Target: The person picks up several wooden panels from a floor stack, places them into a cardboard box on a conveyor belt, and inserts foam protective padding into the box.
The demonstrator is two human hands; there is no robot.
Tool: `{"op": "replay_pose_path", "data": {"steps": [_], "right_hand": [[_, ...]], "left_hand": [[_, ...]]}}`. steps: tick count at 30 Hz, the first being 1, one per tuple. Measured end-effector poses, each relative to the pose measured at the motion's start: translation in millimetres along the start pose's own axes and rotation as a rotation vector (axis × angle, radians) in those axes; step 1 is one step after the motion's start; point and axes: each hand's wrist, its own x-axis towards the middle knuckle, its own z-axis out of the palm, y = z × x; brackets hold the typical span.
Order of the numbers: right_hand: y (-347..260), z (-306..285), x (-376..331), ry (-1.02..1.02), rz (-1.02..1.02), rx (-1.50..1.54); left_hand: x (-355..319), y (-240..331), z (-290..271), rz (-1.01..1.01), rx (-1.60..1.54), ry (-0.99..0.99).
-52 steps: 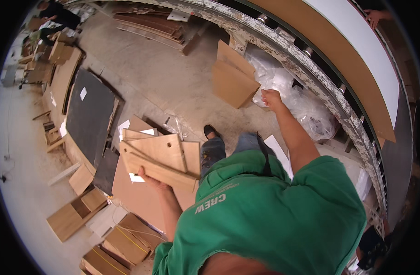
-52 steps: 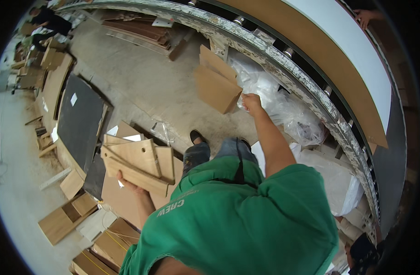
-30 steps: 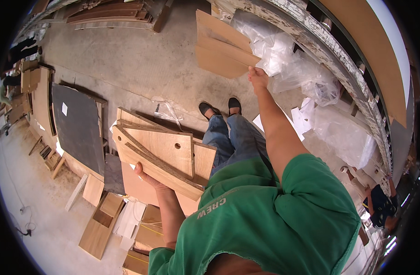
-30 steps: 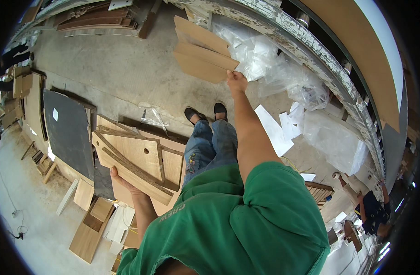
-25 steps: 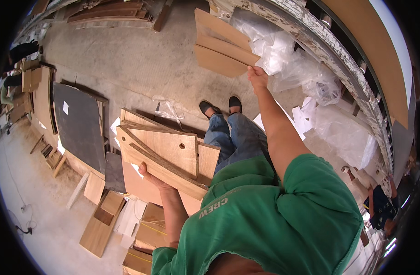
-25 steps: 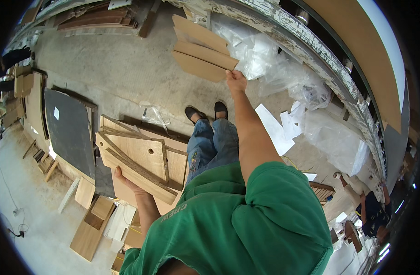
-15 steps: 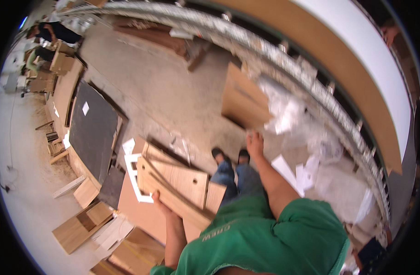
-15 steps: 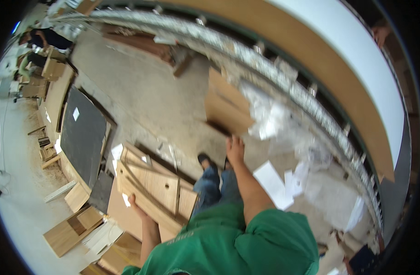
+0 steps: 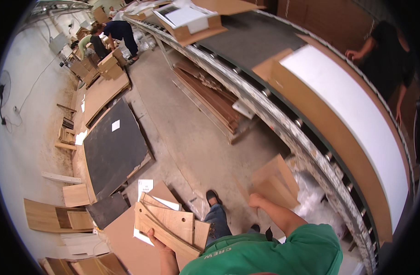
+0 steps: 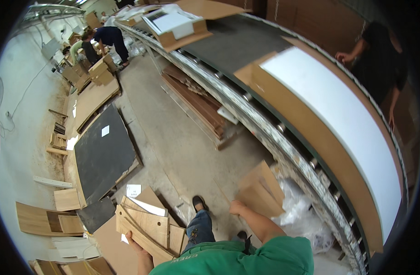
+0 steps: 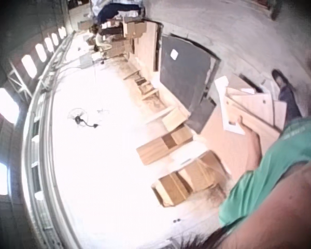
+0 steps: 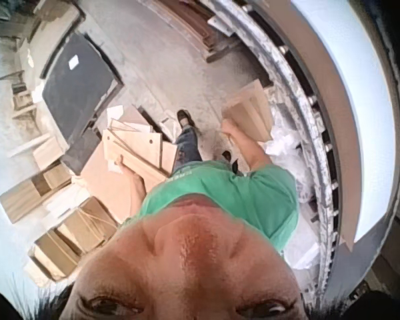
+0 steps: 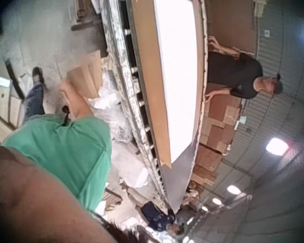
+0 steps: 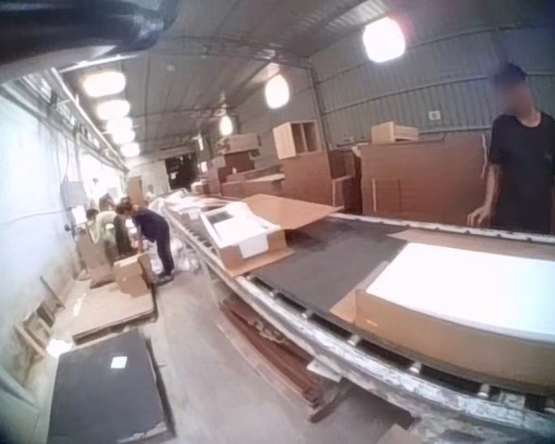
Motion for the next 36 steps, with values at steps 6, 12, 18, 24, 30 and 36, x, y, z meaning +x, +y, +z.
{"op": "replay_pose_path", "data": {"steps": [6, 12, 18, 24, 30, 36], "right_hand": [[-95.5, -172.3, 49.6, 0.106, -0.205, 0.11], [-216.0, -359.5, 24.0, 0.403, -0.305, 0.47], [-259.2, -537.1, 24.4, 0.788, -0.757, 1.389], [-302.5, -702.1, 125.4, 0.846, -0.978, 1.88], [-349.2, -874.8, 222.3, 0.963, -1.092, 1.99], [-376.7, -964.8, 312.4, 1.05, -1.003, 2.048]], "left_hand": [[141.8, 58.9, 33.9, 0.054, -0.179, -0.064], [256.9, 134.1, 99.3, 0.081, -0.268, -0.176], [360.5, 175.0, 179.1, 0.179, -0.296, -0.261], [436.7, 216.9, 243.1, 0.393, -0.091, 0.017], [551.6, 274.6, 252.0, 0.365, -0.194, -0.046], [670.5, 324.5, 328.5, 0.302, -0.203, -0.038]]}}
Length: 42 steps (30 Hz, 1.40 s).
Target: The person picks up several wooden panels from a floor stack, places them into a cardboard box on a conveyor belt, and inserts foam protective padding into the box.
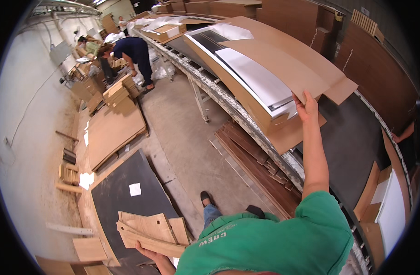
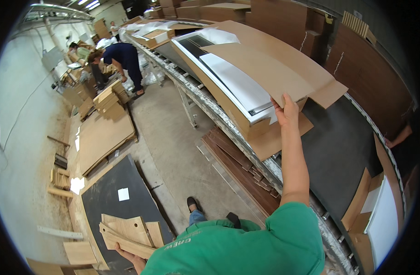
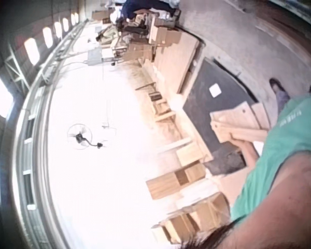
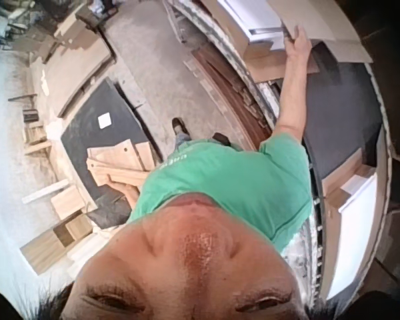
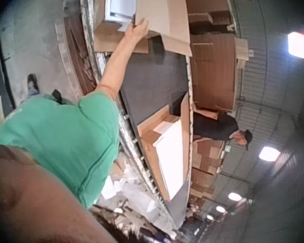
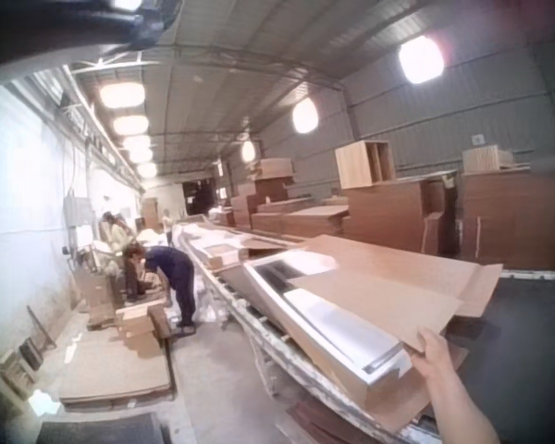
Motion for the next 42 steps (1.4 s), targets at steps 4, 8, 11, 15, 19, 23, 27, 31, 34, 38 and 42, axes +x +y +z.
{"op": "replay_pose_path", "data": {"steps": [4, 8, 11, 15, 19, 23, 27, 31, 34, 38, 42], "right_hand": [[48.4, 0.6, 28.8, 0.133, -0.017, -0.056], [79.3, -16.9, 43.5, 0.326, 0.035, -0.343], [66.9, -22.8, 39.0, 0.388, 0.246, -0.566], [60.3, 11.4, 28.6, 0.511, 0.229, -0.779], [76.6, 36.7, 27.9, 0.508, -0.072, -0.596], [100.3, 44.8, 24.8, 0.478, -0.267, -0.659], [97.3, 41.7, 30.6, 0.61, -0.17, -0.79], [83.8, 48.7, 48.2, 0.789, 0.526, -1.73], [108.7, 77.5, 81.6, 0.851, 0.257, -2.245], [147.4, 157.7, 154.3, 0.449, 0.094, -2.368], [266.0, 257.8, 232.9, 0.025, -0.163, -1.523]], "left_hand": [[141.0, -2.1, 20.0, -0.004, 0.023, -0.023], [254.5, -0.7, 106.0, -0.1, 0.035, -0.147], [323.5, -3.5, 164.6, -0.219, -0.036, -0.288], [410.3, -32.5, 234.1, -0.282, -0.012, -0.335], [471.6, -75.7, 304.3, -0.388, -0.044, -0.4], [520.3, -114.5, 375.6, -0.465, -0.037, -0.509], [584.8, -128.6, 440.7, -0.418, 0.074, -0.589], [641.2, -139.4, 504.5, -0.482, 0.09, -0.606], [677.5, -160.1, 557.0, -0.555, 0.131, -0.569], [703.3, -196.3, 639.8, -0.664, 0.19, -0.571], [715.1, -247.7, 728.7, -0.863, 0.234, -0.706]]}}
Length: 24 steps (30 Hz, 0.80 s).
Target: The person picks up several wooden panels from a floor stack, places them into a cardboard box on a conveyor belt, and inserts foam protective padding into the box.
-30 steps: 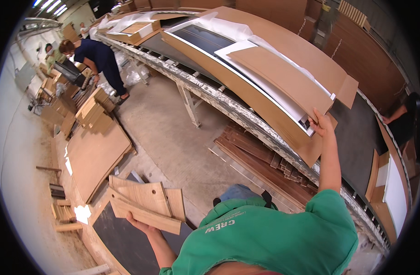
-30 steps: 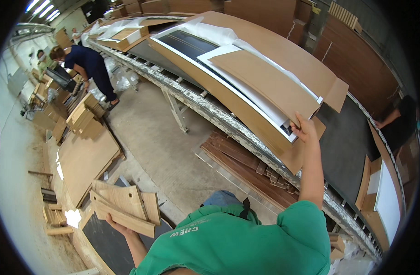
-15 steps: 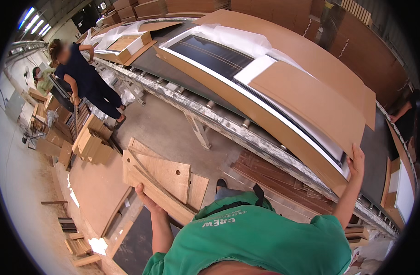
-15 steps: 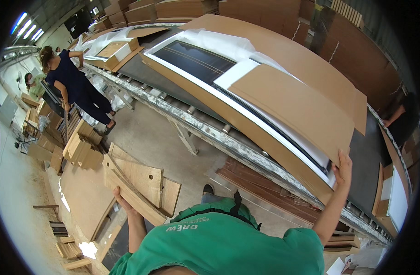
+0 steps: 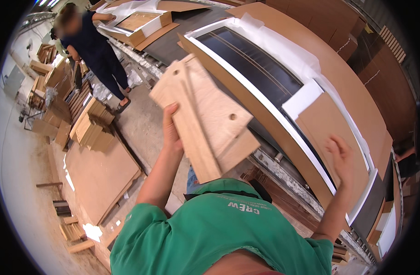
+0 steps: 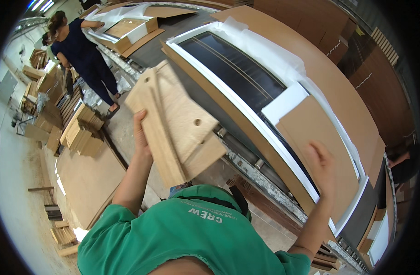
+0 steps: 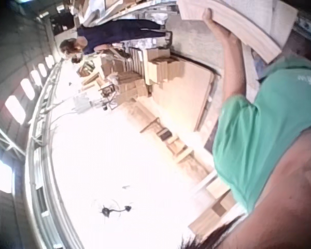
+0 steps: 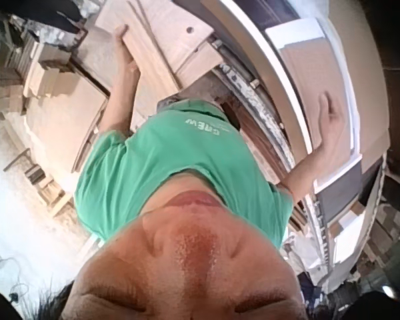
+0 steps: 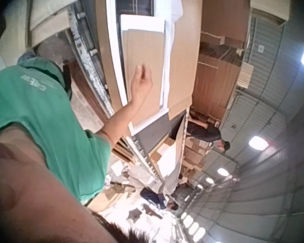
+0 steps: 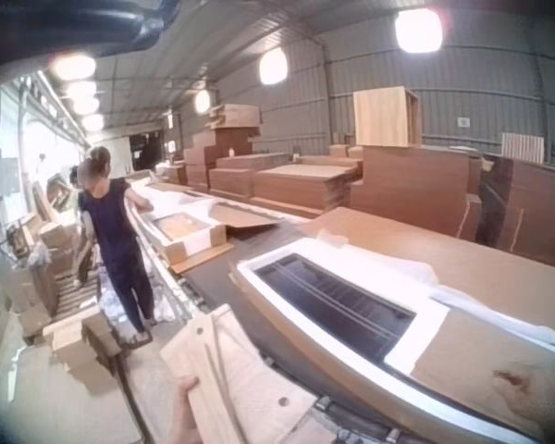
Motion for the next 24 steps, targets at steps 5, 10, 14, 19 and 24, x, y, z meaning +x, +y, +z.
{"op": "replay_pose_path", "data": {"steps": [5, 10, 14, 19, 24], "right_hand": [[-120.6, 159.4, 91.8, -0.349, 0.164, 0.439], [-166.9, 236.6, 190.2, -0.394, 0.424, 0.991], [-167.6, 284.6, 265.0, -0.303, 0.463, 0.93], [-141.4, 343.3, 362.6, -0.217, 0.434, 1.143], [-118.8, 392.6, 422.4, -0.125, 0.476, 1.171]], "left_hand": [[98.3, 20.4, 53.5, -0.328, 0.018, -0.321], [224.6, 66.1, 87.2, -0.523, 0.218, -0.466], [332.5, 102.3, 117.9, -0.559, 0.493, -0.589], [467.6, 100.3, 129.8, -0.553, 0.571, -0.692], [551.2, 105.1, 131.6, -0.607, 0.66, -0.691]]}}
